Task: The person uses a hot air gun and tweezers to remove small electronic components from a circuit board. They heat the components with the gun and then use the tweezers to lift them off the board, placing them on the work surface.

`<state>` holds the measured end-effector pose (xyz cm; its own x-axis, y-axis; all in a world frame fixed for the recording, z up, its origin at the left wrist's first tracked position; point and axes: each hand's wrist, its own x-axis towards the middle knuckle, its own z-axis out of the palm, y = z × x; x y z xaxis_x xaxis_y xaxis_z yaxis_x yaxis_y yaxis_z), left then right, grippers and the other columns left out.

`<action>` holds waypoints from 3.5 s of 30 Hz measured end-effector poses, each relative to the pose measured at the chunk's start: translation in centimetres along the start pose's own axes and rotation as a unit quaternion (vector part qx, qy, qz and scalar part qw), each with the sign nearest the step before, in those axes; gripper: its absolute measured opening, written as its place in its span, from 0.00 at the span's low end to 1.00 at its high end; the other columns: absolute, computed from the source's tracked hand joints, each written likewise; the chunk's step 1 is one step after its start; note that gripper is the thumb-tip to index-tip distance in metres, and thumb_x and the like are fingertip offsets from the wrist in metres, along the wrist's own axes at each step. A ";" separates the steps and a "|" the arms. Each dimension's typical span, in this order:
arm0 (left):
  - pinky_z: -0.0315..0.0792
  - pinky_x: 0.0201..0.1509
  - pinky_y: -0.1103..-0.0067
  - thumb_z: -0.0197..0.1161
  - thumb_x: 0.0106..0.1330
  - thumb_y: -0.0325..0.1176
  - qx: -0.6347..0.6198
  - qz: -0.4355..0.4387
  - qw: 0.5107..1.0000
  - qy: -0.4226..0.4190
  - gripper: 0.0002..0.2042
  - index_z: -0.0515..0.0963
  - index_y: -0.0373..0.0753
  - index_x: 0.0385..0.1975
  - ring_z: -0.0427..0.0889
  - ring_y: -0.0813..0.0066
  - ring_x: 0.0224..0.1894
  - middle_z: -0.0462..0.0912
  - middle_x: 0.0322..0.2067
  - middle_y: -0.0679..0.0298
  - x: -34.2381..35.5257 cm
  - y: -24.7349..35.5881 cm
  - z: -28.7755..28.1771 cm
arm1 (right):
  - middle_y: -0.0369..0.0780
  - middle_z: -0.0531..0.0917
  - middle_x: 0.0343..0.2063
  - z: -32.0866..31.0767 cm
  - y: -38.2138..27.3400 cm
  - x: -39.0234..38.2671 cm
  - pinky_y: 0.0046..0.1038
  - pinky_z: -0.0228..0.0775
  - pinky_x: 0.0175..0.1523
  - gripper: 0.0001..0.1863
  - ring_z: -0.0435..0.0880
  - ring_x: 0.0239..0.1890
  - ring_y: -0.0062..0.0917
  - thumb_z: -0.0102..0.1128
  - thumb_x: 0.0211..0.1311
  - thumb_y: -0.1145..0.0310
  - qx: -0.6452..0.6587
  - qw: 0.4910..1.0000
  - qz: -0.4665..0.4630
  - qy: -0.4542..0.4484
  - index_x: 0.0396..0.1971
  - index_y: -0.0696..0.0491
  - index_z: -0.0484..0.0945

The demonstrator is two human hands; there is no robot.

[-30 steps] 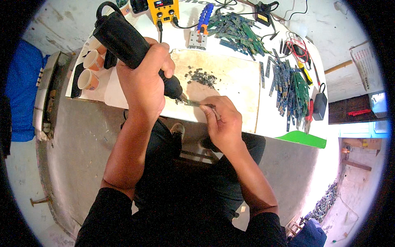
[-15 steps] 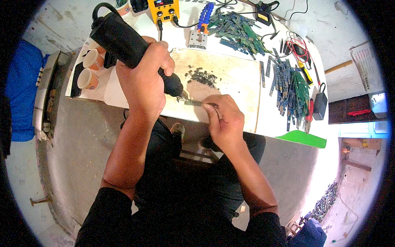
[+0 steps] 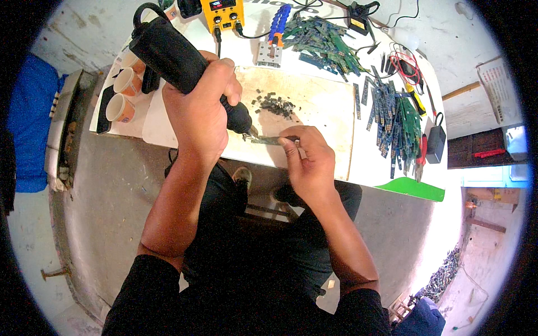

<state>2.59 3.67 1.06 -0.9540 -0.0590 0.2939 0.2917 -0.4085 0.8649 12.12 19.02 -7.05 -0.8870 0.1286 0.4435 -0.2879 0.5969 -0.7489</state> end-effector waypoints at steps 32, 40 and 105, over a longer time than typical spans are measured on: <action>0.66 0.26 0.79 0.60 0.60 0.19 -0.003 -0.008 1.000 0.017 0.07 0.72 0.36 0.23 0.72 0.78 0.17 0.72 0.15 0.66 0.0 0.1 0.0 | 0.48 0.82 0.33 0.1 -2.0 1.6 0.38 0.75 0.42 0.05 0.82 0.37 0.44 0.66 0.60 0.78 -0.083 0.996 -0.026 -0.036 0.35 0.59 0.79; 0.67 0.27 0.79 0.61 0.60 0.19 0.008 0.006 1.000 0.025 0.06 0.73 0.36 0.24 0.72 0.77 0.18 0.73 0.16 0.66 0.2 0.0 -0.1 | 0.47 0.83 0.34 -0.1 -2.0 1.6 0.38 0.75 0.42 0.06 0.82 0.38 0.43 0.66 0.60 0.78 -0.085 0.996 -0.032 -0.020 0.36 0.57 0.80; 0.68 0.25 0.75 0.59 0.61 0.19 -0.040 -0.034 0.997 -0.065 0.05 0.72 0.37 0.29 0.69 0.76 0.17 0.70 0.16 0.67 -1.1 -0.2 0.8 | 0.43 0.83 0.35 -3.3 4.8 -3.4 0.24 0.71 0.48 0.04 0.81 0.39 0.26 0.61 0.67 0.78 0.056 0.977 0.029 0.202 0.38 0.63 0.79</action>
<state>3.66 4.57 0.87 -0.9531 0.0869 0.2901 0.2154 -0.4786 0.8512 14.90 24.00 -10.51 -0.6948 0.4758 0.5394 -0.2982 0.4919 -0.8180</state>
